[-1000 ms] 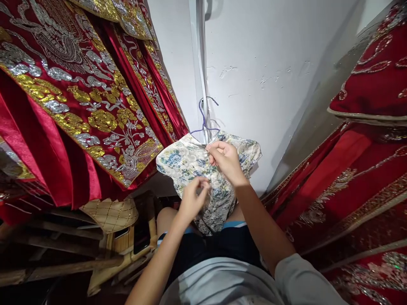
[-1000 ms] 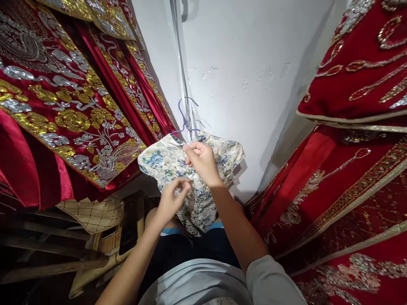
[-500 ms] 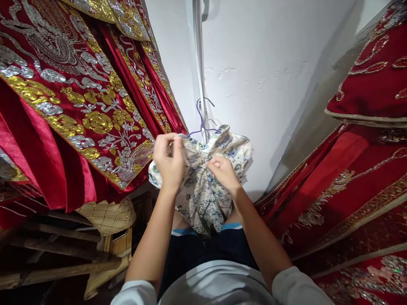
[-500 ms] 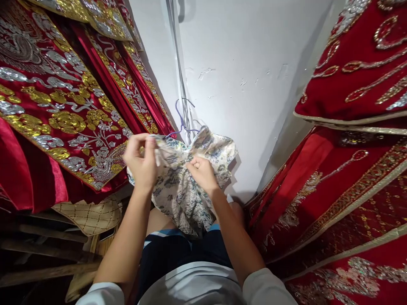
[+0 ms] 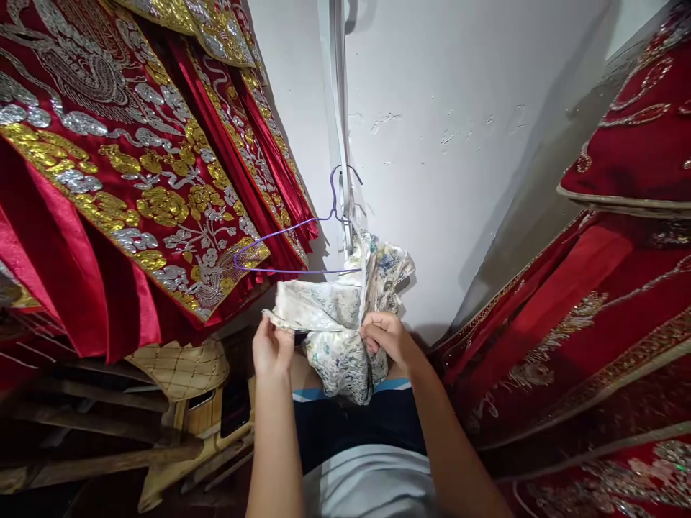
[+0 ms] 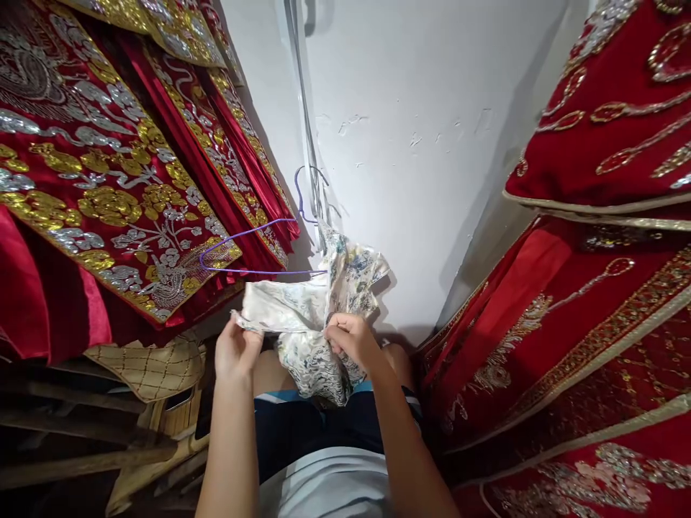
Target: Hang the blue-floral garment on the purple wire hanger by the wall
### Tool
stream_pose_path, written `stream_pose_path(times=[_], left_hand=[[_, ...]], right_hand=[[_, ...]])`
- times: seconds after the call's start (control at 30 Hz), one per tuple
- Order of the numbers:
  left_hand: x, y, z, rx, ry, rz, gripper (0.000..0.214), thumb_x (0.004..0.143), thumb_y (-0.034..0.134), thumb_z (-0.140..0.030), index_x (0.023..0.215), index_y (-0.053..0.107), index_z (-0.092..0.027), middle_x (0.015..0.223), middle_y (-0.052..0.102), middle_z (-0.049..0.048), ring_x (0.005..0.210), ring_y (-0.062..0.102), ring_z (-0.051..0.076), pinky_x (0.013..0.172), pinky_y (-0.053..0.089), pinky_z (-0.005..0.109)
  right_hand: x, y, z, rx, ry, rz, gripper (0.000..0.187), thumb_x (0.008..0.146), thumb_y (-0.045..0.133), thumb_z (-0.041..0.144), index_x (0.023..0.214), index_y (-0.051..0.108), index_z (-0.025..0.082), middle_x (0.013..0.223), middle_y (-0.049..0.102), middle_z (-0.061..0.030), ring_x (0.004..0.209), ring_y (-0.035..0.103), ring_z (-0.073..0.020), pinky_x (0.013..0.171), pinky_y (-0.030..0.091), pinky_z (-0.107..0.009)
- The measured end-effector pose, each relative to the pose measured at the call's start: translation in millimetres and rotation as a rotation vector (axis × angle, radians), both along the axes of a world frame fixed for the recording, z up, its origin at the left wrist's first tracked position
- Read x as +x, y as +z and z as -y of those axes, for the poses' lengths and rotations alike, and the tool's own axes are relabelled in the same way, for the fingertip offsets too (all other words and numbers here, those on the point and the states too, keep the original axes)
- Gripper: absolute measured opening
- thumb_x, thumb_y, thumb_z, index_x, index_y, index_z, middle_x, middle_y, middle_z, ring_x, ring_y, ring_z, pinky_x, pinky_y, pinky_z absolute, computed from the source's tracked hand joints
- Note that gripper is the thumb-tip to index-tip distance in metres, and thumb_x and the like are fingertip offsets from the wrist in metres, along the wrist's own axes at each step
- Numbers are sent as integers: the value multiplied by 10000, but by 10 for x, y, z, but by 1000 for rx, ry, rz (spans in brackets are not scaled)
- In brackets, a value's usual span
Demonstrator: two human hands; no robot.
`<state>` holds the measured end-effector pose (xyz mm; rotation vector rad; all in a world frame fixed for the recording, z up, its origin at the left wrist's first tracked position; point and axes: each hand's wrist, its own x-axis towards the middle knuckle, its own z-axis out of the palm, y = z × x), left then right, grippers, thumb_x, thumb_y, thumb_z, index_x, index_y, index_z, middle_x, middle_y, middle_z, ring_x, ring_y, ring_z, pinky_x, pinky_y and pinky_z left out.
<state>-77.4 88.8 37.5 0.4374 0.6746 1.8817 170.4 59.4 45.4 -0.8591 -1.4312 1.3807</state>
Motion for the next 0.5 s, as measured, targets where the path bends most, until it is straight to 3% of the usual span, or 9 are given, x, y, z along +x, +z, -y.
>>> stream_pose_path(times=[0.1,0.17,0.27,0.37,0.5], left_hand=[[296,110,76,-33,-17,-130,129,826,724,-259,834,632,-169,798,666,12,760,641,115,751,516,207],[489,218,196,33,-64,-238,193,796,765,-312,855,644,-174,816,651,11,755,628,116,719,506,199],[777,373,441,174,-153,-561,255,855,707,-440,887,651,-193,842,625,24,754,606,144,711,507,246],[1008,474,637,297,-211,-908,213,911,662,-409,874,679,-200,867,620,44,825,602,182,773,502,295],[1055,473,663,365,-165,-1040,151,937,647,-346,934,719,-214,953,638,67,955,609,212,880,483,328]], right_hand=[[211,-38,-26,-18,20,160,288,832,638,330,590,530,216,477,455,56,475,416,-118,519,374,-263],[299,-35,-26,-9,-67,239,361,875,634,420,594,521,222,522,472,43,496,419,-129,528,370,-278],[271,-5,1,38,-163,202,404,929,556,573,743,639,224,719,611,-10,686,557,-178,665,456,-304],[120,2,68,-46,17,20,544,937,440,702,903,704,227,910,692,-65,968,625,-239,864,493,-347],[-18,-3,191,-237,238,-186,665,856,447,812,1013,709,222,915,720,-105,1040,649,-296,866,526,-396]])
